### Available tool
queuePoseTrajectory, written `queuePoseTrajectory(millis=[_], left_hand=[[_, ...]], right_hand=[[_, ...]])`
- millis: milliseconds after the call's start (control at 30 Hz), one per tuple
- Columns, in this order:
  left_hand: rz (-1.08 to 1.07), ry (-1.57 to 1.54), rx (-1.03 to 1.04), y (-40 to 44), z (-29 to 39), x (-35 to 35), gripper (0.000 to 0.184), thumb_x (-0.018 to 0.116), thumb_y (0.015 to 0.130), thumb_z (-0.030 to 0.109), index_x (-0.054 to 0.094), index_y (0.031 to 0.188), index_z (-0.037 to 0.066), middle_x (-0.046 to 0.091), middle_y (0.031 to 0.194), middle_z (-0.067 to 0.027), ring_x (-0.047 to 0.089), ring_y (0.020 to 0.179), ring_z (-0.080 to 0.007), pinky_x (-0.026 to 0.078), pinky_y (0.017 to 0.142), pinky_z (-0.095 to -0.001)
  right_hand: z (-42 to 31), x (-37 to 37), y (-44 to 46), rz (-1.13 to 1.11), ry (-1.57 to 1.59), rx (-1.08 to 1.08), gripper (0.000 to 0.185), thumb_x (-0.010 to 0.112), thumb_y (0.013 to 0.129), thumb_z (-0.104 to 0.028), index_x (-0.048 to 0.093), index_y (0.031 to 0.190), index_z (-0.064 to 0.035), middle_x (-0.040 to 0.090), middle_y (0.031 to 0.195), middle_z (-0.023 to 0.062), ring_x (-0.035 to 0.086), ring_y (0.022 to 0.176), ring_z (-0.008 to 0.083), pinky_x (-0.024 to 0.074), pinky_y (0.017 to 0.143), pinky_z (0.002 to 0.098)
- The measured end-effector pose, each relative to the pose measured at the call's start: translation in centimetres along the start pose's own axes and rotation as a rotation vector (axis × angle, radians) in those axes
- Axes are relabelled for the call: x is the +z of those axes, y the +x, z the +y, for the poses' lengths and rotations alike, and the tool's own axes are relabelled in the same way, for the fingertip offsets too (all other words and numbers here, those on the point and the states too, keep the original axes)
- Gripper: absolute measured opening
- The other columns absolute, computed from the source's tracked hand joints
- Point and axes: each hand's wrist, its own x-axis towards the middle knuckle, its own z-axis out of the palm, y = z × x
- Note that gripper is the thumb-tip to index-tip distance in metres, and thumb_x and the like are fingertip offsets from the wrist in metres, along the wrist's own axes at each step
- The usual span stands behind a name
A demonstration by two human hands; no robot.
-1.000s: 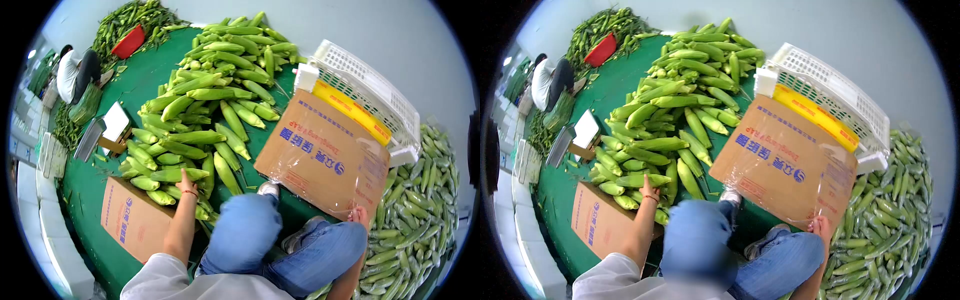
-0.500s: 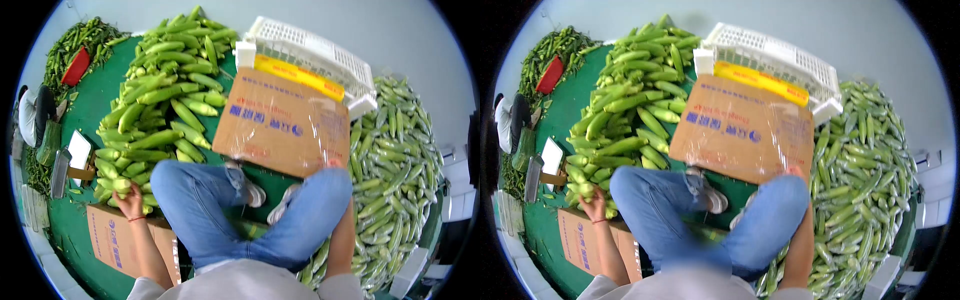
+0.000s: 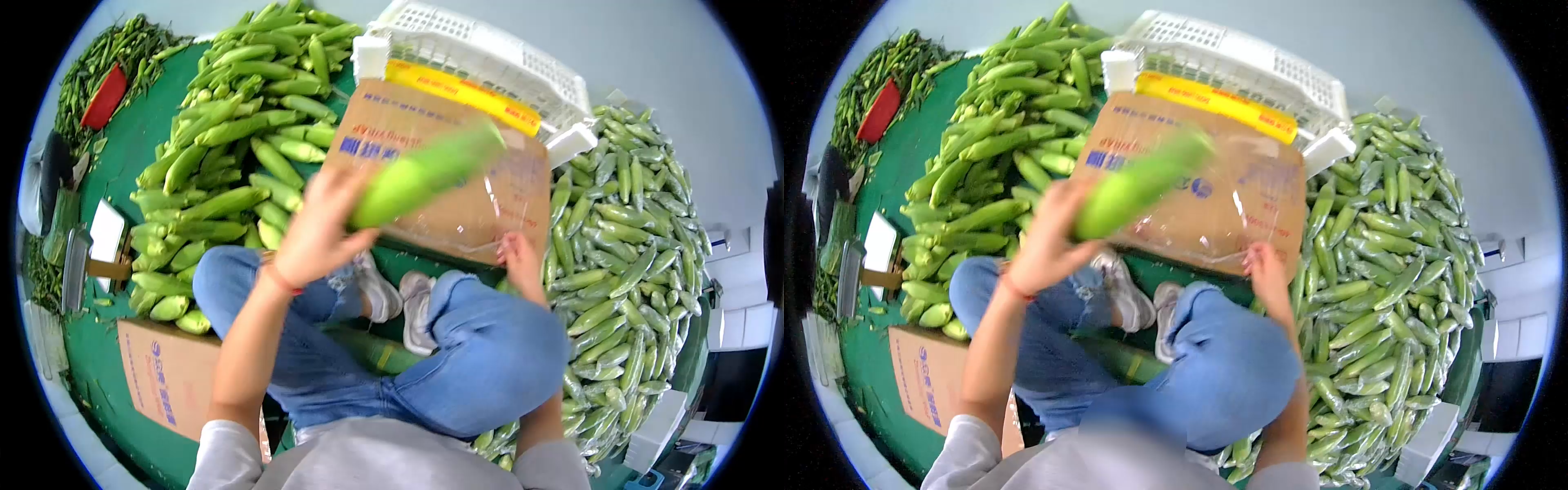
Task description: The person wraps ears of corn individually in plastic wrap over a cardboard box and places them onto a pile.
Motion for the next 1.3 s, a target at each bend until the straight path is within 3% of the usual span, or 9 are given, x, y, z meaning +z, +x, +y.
queuePoseTrajectory(millis=[167,333,433,633,733,867,967,1167,1300], left_hand=[[-0.397,0.225,0.311,7.1,-3.4,11.0,0.058,0.073,0.071,0.016,0.056,0.127,0.022,0.055,0.117,-0.0094,0.052,0.105,-0.0325,0.050,0.088,-0.0411],[-0.632,0.046,0.145,9.4,-5.2,12.8,0.058,0.069,0.076,0.025,0.055,0.131,0.020,0.056,0.125,-0.0100,0.057,0.106,-0.0353,0.050,0.088,-0.0414],[-0.470,0.120,0.043,9.7,-4.9,12.1,0.060,0.071,0.077,0.030,0.053,0.133,0.019,0.055,0.128,-0.0134,0.060,0.106,-0.0350,0.052,0.085,-0.0424],[-0.203,0.122,-0.468,-0.6,-9.5,7.2,0.032,0.073,0.079,0.018,0.069,0.109,0.009,0.069,0.099,-0.0151,0.068,0.092,-0.0279,0.053,0.079,-0.0377],[-0.023,-0.061,-0.196,7.8,-8.3,5.2,0.010,0.067,0.082,0.010,0.073,0.090,0.008,0.070,0.085,-0.0139,0.068,0.082,-0.0303,0.053,0.075,-0.0367],[-0.719,0.341,-0.027,14.9,-11.2,12.1,0.011,0.062,0.083,0.014,0.071,0.084,0.008,0.068,0.076,-0.0152,0.068,0.075,-0.0321,0.054,0.065,-0.0404],[-0.586,0.513,-0.045,12.9,-6.1,12.8,0.020,0.058,0.083,0.015,0.064,0.101,0.009,0.067,0.072,-0.0172,0.068,0.071,-0.0342,0.055,0.061,-0.0429],[-0.524,0.359,-0.074,6.7,-1.7,12.0,0.080,0.061,0.085,0.048,0.038,0.141,-0.004,0.034,0.144,-0.0330,0.031,0.138,-0.0450,0.024,0.110,-0.0595],[-0.258,0.497,0.021,16.2,-10.7,16.8,0.079,0.061,0.087,0.041,0.033,0.141,-0.008,0.029,0.147,-0.0328,0.031,0.139,-0.0403,0.025,0.114,-0.0464]], right_hand=[[-4.0,-0.3,-2.2,0.024,-0.477,-0.148,0.012,0.052,0.095,-0.011,0.055,0.096,0.0000,0.064,0.081,0.0116,0.063,0.071,0.0208,0.0495,0.066,0.0328],[-8.1,0.4,0.9,0.342,0.382,-0.167,0.017,0.061,0.091,-0.016,0.058,0.100,-0.0024,0.065,0.095,0.0133,0.062,0.085,0.0308,0.0489,0.077,0.0405],[-7.8,4.1,6.3,0.301,-0.529,-0.614,0.025,0.062,0.089,-0.025,0.059,0.104,-0.0045,0.064,0.099,0.0104,0.058,0.095,0.0303,0.0448,0.083,0.0440],[-8.0,4.3,9.8,0.255,-0.650,-0.561,0.029,0.061,0.087,-0.037,0.064,0.093,-0.0085,0.060,0.093,0.0067,0.056,0.091,0.0271,0.0423,0.075,0.0424],[-7.6,4.6,10.8,0.265,-0.579,-0.619,0.023,0.062,0.084,-0.032,0.065,0.085,-0.0090,0.058,0.085,0.0059,0.056,0.086,0.0265,0.0445,0.070,0.0413],[-8.0,4.9,11.4,0.290,-0.507,-0.660,0.022,0.059,0.087,-0.029,0.064,0.081,-0.0083,0.058,0.076,0.0062,0.059,0.073,0.0277,0.0482,0.061,0.0407],[-9.4,3.5,10.4,0.087,-0.707,-0.320,0.029,0.055,0.092,-0.031,0.061,0.076,-0.0077,0.059,0.070,0.0085,0.060,0.063,0.0317,0.0489,0.055,0.0426],[-11.2,2.6,6.9,-0.081,-0.526,-0.082,0.029,0.055,0.093,-0.036,0.059,0.089,-0.0072,0.066,0.082,0.0115,0.065,0.075,0.0329,0.0510,0.064,0.0440],[-12.1,3.2,10.4,0.076,-0.685,-0.871,0.043,0.072,0.077,-0.038,0.058,0.103,-0.0069,0.062,0.104,0.0095,0.059,0.095,0.0287,0.0423,0.091,0.0451]])
